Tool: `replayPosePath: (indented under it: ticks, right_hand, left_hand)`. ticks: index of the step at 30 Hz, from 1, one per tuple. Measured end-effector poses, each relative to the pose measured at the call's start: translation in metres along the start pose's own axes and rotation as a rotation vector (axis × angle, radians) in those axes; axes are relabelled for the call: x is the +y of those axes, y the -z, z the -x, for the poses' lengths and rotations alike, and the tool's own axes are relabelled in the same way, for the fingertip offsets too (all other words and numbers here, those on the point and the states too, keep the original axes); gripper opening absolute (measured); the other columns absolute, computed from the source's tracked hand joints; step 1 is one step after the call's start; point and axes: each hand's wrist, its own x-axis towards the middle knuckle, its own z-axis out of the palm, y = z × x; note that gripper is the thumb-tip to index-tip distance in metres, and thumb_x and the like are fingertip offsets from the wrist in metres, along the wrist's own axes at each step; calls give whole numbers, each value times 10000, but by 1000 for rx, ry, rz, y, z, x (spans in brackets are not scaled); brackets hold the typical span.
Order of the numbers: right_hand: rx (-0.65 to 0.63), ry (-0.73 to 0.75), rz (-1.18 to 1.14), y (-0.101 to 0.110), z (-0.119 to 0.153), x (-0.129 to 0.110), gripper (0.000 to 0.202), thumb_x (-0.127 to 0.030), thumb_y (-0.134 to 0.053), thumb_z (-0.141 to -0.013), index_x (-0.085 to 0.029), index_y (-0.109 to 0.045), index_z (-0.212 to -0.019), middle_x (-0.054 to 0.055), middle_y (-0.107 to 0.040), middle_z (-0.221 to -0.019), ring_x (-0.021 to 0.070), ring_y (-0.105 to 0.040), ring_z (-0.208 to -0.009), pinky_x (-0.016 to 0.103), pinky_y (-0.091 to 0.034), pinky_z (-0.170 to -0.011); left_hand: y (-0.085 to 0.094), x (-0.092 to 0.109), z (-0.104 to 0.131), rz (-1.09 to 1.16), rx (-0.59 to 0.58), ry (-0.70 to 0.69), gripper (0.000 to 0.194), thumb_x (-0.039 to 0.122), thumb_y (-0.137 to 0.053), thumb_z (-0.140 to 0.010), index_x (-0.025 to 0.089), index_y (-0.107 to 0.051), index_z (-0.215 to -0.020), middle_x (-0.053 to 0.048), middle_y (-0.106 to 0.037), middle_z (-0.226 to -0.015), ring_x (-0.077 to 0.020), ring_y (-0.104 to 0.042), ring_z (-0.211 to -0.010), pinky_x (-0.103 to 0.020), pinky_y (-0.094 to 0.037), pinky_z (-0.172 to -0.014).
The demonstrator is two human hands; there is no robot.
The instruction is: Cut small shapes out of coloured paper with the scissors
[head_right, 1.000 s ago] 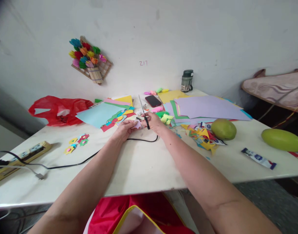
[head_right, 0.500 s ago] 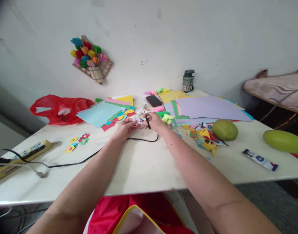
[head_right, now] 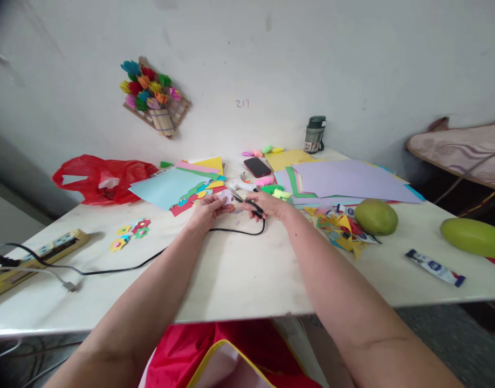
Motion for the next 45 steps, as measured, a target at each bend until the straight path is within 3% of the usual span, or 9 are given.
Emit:
replayPosePath:
  ticks: [5, 14, 18, 28, 45]
  right_hand:
    - [-26, -41, 44, 2, -1, 1, 232, -311, -697, -805, -171, -561, -680, 14, -638, -582, 85, -544, -435, 175, -304, -344]
    - [-23, -44, 79, 0, 3, -4, 212, -296, -703, -818, -167, -593, -691, 1, -624, -558, 77, -522, -423, 180, -310, -355]
    - [-31, -20, 91, 2, 0, 2, 244, -362, -769, -778, -173, -617, -746, -4, -637, -575, 83, -538, -435, 182, -326, -362]
    - [-32, -12, 121, 2, -5, 10, 299, -421, -780, -747, -179, -605, -770, -18, -620, -548, 79, -523, -412, 181, -315, -347]
    - [-18, -35, 60, -2, 0, 2, 233, -326, -805, -741, -174, -631, -769, -28, -586, -535, 65, -485, -393, 178, -334, -353]
  left_hand:
    - [0, 2, 2, 19, -33, 8, 441, 316, -920, -564, 150, -520, -646, 7, -635, -632, -205, -745, -719, -329, -600, -792]
    - [1, 4, 3, 67, -59, 30, 406, 273, -912, -573, 147, -527, -602, 14, -623, -629, -198, -742, -737, -361, -597, -875]
    - [0, 4, 3, 79, -50, 40, 378, 234, -890, -607, 150, -522, -599, 18, -625, -638, -187, -741, -751, -389, -581, -936]
    - [1, 3, 3, 103, -24, 58, 354, 195, -883, -588, 151, -531, -590, -3, -657, -663, -205, -745, -793, -376, -594, -914]
    - [2, 2, 2, 107, -26, 68, 331, 183, -875, -583, 148, -546, -593, 0, -647, -647, -208, -746, -807, -368, -589, -913]
